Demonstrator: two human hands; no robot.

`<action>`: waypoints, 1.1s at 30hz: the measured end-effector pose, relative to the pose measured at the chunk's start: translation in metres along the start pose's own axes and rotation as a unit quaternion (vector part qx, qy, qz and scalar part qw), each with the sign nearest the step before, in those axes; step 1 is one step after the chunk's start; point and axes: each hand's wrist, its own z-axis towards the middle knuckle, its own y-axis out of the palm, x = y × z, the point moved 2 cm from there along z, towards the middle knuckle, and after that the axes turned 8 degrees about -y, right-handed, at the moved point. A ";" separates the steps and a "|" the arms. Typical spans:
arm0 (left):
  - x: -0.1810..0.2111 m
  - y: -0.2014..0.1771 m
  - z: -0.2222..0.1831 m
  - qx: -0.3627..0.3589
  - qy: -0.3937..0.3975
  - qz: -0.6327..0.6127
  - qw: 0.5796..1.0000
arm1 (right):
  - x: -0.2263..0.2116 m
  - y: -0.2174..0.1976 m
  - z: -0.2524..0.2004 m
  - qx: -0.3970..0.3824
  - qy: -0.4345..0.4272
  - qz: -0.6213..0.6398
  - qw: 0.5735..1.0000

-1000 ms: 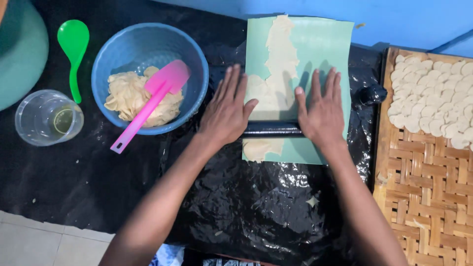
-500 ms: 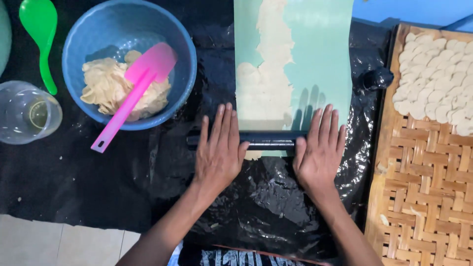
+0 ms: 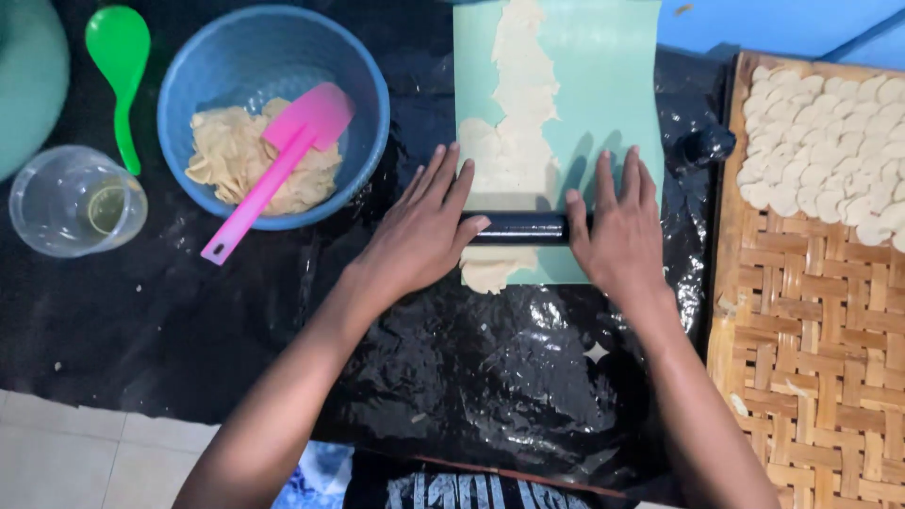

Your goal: The person is rolling out and flattening dough on a plastic sheet using a rolling pin and a spatula.

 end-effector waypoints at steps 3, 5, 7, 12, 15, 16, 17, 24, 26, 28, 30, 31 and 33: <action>-0.011 0.003 0.037 0.000 -0.009 -0.015 1.000 | 0.002 -0.005 0.037 -0.013 0.012 0.031 0.999; -0.023 0.007 0.056 0.020 -0.021 -0.019 0.999 | 0.003 0.002 0.053 -0.010 0.013 0.036 0.999; -0.030 0.008 0.068 0.040 -0.035 -0.021 0.998 | 0.003 0.008 0.063 -0.007 0.012 0.042 0.999; -0.023 0.004 0.051 0.124 -0.081 0.008 0.989 | -0.012 0.001 0.046 -0.001 0.005 0.022 1.000; -0.001 0.000 0.018 0.127 -0.091 0.039 0.987 | -0.016 0.004 0.012 -0.046 0.021 -0.010 0.999; 0.002 0.004 0.011 0.124 -0.095 0.040 0.987 | -0.015 0.004 0.008 -0.050 0.020 -0.008 0.999; 0.004 0.008 0.004 0.117 -0.098 0.056 0.987 | -0.014 0.006 0.003 -0.086 0.026 -0.019 0.996; 0.013 0.024 -0.029 0.118 -0.091 0.101 0.984 | -0.010 0.006 0.018 -0.090 0.038 0.039 0.994; 0.013 0.028 -0.036 0.118 -0.093 0.106 0.983 | -0.014 0.007 0.010 -0.078 0.030 0.020 0.996; 0.014 0.031 -0.044 0.119 -0.096 0.110 0.982 | -0.019 0.007 0.000 -0.065 0.019 -0.001 0.998; 0.017 0.033 -0.052 0.116 -0.084 0.101 0.985 | -0.022 0.006 -0.017 -0.038 0.011 -0.014 0.999; 0.017 0.037 -0.057 0.116 -0.081 0.098 0.985 | -0.021 0.011 -0.026 -0.037 0.014 -0.017 0.999; 0.021 0.045 -0.074 0.125 -0.069 0.081 0.986 | -0.021 0.020 -0.048 -0.003 0.008 -0.039 0.999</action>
